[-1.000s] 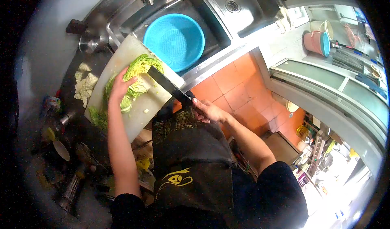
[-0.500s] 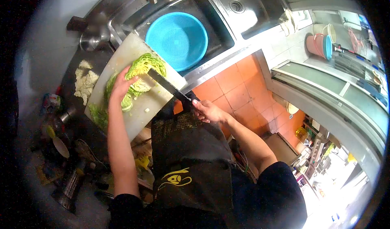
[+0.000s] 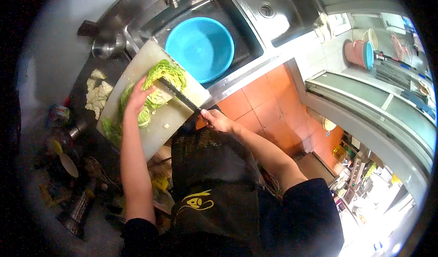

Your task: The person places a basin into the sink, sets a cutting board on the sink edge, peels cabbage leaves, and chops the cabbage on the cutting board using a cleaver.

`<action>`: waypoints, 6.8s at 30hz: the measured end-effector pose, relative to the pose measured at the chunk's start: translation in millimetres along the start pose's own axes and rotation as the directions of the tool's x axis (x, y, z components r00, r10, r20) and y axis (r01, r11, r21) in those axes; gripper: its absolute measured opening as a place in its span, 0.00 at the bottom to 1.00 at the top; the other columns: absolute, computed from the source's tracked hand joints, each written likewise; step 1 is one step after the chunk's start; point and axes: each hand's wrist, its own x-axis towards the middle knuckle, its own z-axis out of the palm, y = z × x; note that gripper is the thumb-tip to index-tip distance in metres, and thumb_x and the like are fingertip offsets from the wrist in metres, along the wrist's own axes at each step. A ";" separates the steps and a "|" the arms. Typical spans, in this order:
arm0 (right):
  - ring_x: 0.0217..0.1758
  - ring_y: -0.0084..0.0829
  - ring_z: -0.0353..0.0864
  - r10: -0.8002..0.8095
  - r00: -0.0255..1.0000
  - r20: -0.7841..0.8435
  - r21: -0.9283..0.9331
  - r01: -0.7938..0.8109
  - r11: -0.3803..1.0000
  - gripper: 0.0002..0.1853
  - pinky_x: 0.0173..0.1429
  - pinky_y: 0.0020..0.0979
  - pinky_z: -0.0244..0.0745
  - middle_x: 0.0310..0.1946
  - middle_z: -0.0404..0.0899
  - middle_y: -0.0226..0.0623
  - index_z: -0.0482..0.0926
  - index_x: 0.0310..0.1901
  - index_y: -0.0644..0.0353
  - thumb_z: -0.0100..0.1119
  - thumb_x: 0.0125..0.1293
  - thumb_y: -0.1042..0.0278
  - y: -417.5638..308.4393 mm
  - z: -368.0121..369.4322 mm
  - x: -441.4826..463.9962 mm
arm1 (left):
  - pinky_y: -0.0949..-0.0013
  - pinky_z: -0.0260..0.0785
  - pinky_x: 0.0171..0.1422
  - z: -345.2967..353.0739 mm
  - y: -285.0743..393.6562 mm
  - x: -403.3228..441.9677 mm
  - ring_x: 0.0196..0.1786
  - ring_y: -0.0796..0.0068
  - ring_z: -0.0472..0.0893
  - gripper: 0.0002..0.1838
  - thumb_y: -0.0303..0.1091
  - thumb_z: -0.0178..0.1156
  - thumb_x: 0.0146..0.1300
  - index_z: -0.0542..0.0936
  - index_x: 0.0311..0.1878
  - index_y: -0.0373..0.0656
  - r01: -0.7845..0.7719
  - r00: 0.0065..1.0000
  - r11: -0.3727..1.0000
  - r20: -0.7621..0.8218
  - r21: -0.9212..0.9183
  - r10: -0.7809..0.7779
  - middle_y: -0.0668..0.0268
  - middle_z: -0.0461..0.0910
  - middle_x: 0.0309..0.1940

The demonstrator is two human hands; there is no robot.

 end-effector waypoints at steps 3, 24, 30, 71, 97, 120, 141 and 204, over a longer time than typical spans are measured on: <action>0.18 0.21 0.60 -0.042 0.998 -0.047 -0.032 0.041 0.999 0.36 0.21 0.27 0.56 0.17 0.64 0.26 0.74 0.30 0.60 0.39 0.74 0.29 3.5 5.7 4.7 | 0.65 0.73 0.62 0.5 3.9 1.3 0.59 0.67 0.79 0.33 0.28 0.64 0.67 0.65 0.73 0.37 0.051 0.998 0.993 0.034 -0.109 -0.048 0.55 0.77 0.61; 0.34 0.52 0.80 -0.201 0.973 -0.113 -0.571 0.101 0.815 0.26 0.45 0.46 0.74 0.26 0.77 0.52 0.83 0.41 0.60 0.46 0.77 0.44 -54.8 15.1 -82.3 | 0.65 0.69 0.57 -2.9 4.4 -30.0 0.51 0.69 0.80 0.25 0.34 0.69 0.61 0.77 0.60 0.34 -0.040 0.942 0.999 -0.333 0.015 0.042 0.58 0.83 0.50; 0.40 0.53 0.83 -0.202 0.974 -0.099 -0.647 0.091 0.757 0.27 0.48 0.47 0.76 0.30 0.81 0.52 0.85 0.42 0.60 0.46 0.77 0.43 -53.1 24.7 -70.2 | 0.69 0.69 0.55 -11.3 -21.7 -14.3 0.51 0.71 0.79 0.25 0.32 0.68 0.62 0.77 0.62 0.37 -0.090 0.946 0.993 -0.319 -0.082 0.059 0.63 0.83 0.51; 0.32 0.48 0.77 -0.033 0.967 -0.252 -0.518 -0.106 0.849 0.30 0.43 0.46 0.72 0.24 0.74 0.54 0.78 0.37 0.68 0.44 0.77 0.42 4.2 -24.7 -136.4 | 0.48 0.67 0.68 74.8 23.4 -73.8 0.64 0.45 0.71 0.26 0.24 0.57 0.60 0.72 0.64 0.38 -0.508 0.676 0.406 0.058 0.760 0.735 0.49 0.71 0.60; 0.14 0.21 0.62 0.015 0.855 -0.519 0.029 0.000 1.000 0.28 0.18 0.26 0.58 0.17 0.65 0.28 0.68 0.28 0.56 0.42 0.78 0.39 -2.6 9.5 -133.1 | 0.55 0.68 0.65 -225.1 -84.8 14.9 0.60 0.50 0.76 0.28 0.34 0.68 0.57 0.75 0.59 0.33 0.047 0.681 0.884 -0.663 0.465 0.312 0.46 0.75 0.58; 0.13 0.20 0.60 -0.036 0.885 -0.463 0.048 0.066 0.997 0.30 0.17 0.24 0.55 0.15 0.63 0.26 0.67 0.26 0.55 0.40 0.78 0.38 4.3 2.1 -140.3 | 0.57 0.69 0.69 4.1 66.8 27.4 0.64 0.47 0.75 0.52 0.43 0.81 0.39 0.68 0.68 0.35 -0.308 0.950 0.465 0.296 0.830 0.100 0.44 0.73 0.64; 0.13 0.19 0.58 -0.060 0.929 -0.366 -0.164 -0.001 0.986 0.30 0.17 0.24 0.55 0.15 0.62 0.26 0.66 0.28 0.54 0.41 0.76 0.34 -44.0 -2.6 -104.5 | 0.47 0.64 0.70 -71.7 -121.4 -261.8 0.68 0.46 0.70 0.34 0.24 0.64 0.53 0.70 0.67 0.41 0.069 0.622 0.489 -0.421 0.869 0.660 0.51 0.71 0.65; 0.19 0.19 0.63 0.037 0.957 -0.286 -0.129 -0.077 0.989 0.29 0.23 0.26 0.59 0.18 0.65 0.25 0.72 0.29 0.59 0.42 0.79 0.41 -80.7 37.6 -102.3 | 0.60 0.71 0.62 -114.7 -9.8 -13.1 0.57 0.54 0.81 0.20 0.34 0.60 0.68 0.77 0.61 0.37 -0.334 0.797 0.827 -0.332 0.453 0.504 0.51 0.81 0.55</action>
